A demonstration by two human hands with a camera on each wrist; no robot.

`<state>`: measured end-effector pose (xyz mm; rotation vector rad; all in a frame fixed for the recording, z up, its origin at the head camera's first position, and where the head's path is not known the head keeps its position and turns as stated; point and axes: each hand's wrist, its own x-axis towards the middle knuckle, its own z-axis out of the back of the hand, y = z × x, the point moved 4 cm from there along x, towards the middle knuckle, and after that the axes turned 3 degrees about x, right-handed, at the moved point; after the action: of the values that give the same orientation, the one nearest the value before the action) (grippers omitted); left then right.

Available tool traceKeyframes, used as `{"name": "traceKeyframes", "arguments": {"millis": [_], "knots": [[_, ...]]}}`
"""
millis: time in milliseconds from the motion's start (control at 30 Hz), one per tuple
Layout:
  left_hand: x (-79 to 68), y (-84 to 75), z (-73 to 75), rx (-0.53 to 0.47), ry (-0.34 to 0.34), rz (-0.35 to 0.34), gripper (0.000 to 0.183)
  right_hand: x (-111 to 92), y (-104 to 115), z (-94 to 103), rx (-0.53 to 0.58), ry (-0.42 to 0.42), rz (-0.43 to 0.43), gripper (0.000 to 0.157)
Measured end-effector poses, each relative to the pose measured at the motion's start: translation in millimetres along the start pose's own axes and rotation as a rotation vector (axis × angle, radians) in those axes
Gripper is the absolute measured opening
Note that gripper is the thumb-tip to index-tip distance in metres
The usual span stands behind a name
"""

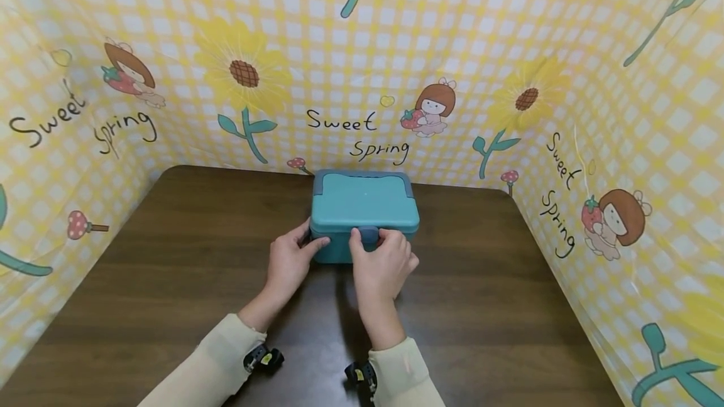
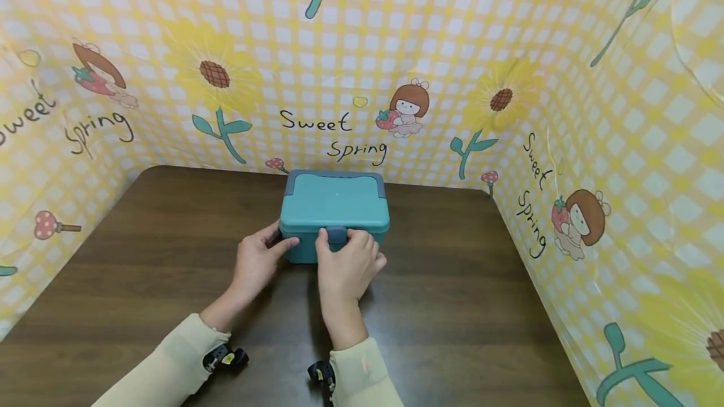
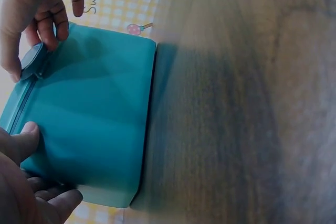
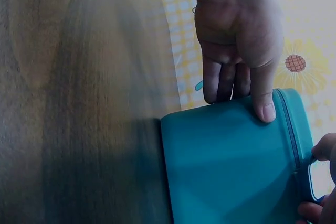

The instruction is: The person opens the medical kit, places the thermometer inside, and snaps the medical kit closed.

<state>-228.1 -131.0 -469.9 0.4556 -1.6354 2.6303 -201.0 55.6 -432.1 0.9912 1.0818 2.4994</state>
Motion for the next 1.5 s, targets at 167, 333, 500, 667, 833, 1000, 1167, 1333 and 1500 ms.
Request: {"name": "traceKeyframes", "arguments": {"millis": [167,333,500,667,833,1000,1167,1333,1500], "knots": [[-0.2,-0.4,-2.6,-0.014,-0.002,-0.003,0.057,0.7,-2.8,1.2,-0.018,0.0,0.001,0.047],[0.8,1.0,-4.0,-0.026,-0.011,0.0,0.056,0.2,-6.0,0.1,-0.038,0.042,-0.008,0.046],[-0.5,1.8,-3.0,-0.015,-0.038,-0.002,0.056,-2.3,-9.1,-5.1,-0.043,0.093,-0.033,0.047],[-2.7,2.7,-3.2,-0.009,-0.041,-0.004,0.056,-4.2,-12.1,-9.6,-0.038,0.091,-0.039,0.046],[-1.5,3.6,-1.3,-0.002,-0.056,-0.018,0.056,-6.4,-15.7,-17.0,0.046,0.068,-0.056,0.046],[-0.4,3.7,0.6,0.021,-0.069,-0.023,0.055,-11.4,-20.7,-26.1,0.158,0.02,-0.086,0.046],[1.1,3.5,0.5,0.035,-0.072,-0.033,0.055,-11.3,-22.4,-28.2,0.184,0.0,-0.083,0.047],[1.9,-0.1,1.4,0.054,-0.059,-0.049,0.055,-1.8,-21.2,-16.0,0.117,0.086,-0.036,0.051],[1.0,-2.6,2.5,0.076,-0.012,-0.054,0.055,6.9,-27.0,-3.9,0.086,0.229,0.022,0.051]]}}
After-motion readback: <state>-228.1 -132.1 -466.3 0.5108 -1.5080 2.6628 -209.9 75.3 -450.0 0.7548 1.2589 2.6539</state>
